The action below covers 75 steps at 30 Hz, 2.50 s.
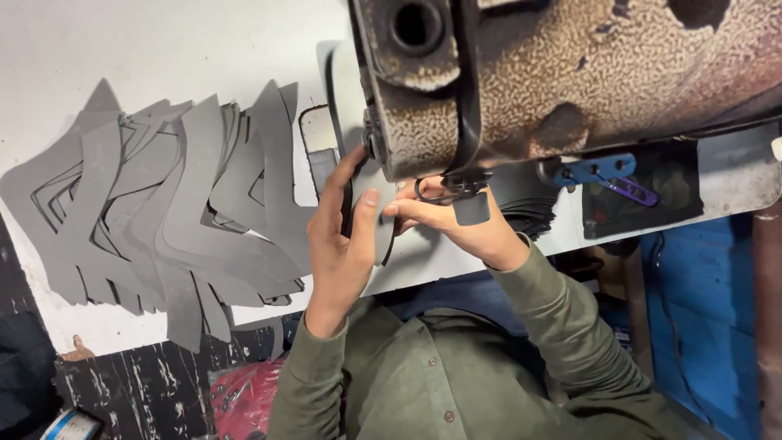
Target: The person sews gray material pieces using a sewing machine, guiding each piece under the needle and stacking the finished items. They also use scissors to trim threads and occasionally adjust the camera.
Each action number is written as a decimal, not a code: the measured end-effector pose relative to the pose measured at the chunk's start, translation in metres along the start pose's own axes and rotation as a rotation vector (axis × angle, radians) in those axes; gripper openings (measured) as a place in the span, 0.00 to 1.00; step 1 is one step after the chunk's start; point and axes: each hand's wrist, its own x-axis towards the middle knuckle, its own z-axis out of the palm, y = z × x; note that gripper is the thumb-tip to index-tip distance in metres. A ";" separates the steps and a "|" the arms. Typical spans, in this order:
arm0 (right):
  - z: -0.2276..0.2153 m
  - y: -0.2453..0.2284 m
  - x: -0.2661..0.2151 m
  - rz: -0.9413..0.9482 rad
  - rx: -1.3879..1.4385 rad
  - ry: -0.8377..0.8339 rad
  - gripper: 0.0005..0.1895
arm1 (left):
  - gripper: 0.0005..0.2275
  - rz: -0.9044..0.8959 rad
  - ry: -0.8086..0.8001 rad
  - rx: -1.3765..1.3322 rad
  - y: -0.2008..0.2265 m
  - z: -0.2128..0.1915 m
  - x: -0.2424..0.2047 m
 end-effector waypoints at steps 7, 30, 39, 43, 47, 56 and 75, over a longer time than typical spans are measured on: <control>0.006 -0.003 -0.002 -0.057 -0.013 0.038 0.08 | 0.17 -0.051 -0.018 -0.195 0.000 -0.001 0.003; -0.079 0.070 0.007 -0.397 -0.404 0.423 0.08 | 0.08 0.094 0.330 -0.207 -0.018 0.040 0.046; -0.217 0.144 0.085 -0.588 -1.312 0.504 0.09 | 0.19 0.167 0.405 0.471 -0.091 -0.017 0.004; -0.227 0.152 0.112 -0.605 -1.355 0.481 0.10 | 0.23 0.085 0.402 0.824 -0.121 -0.033 -0.011; -0.231 0.151 0.113 -0.608 -1.404 0.481 0.12 | 0.24 0.068 0.383 0.844 -0.116 -0.033 -0.012; -0.230 0.136 0.110 -0.617 -1.506 0.495 0.16 | 0.24 0.069 0.402 0.869 -0.117 -0.032 -0.012; -0.146 0.067 0.019 -0.577 -0.737 0.623 0.09 | 0.24 0.084 0.404 0.845 -0.113 -0.032 -0.011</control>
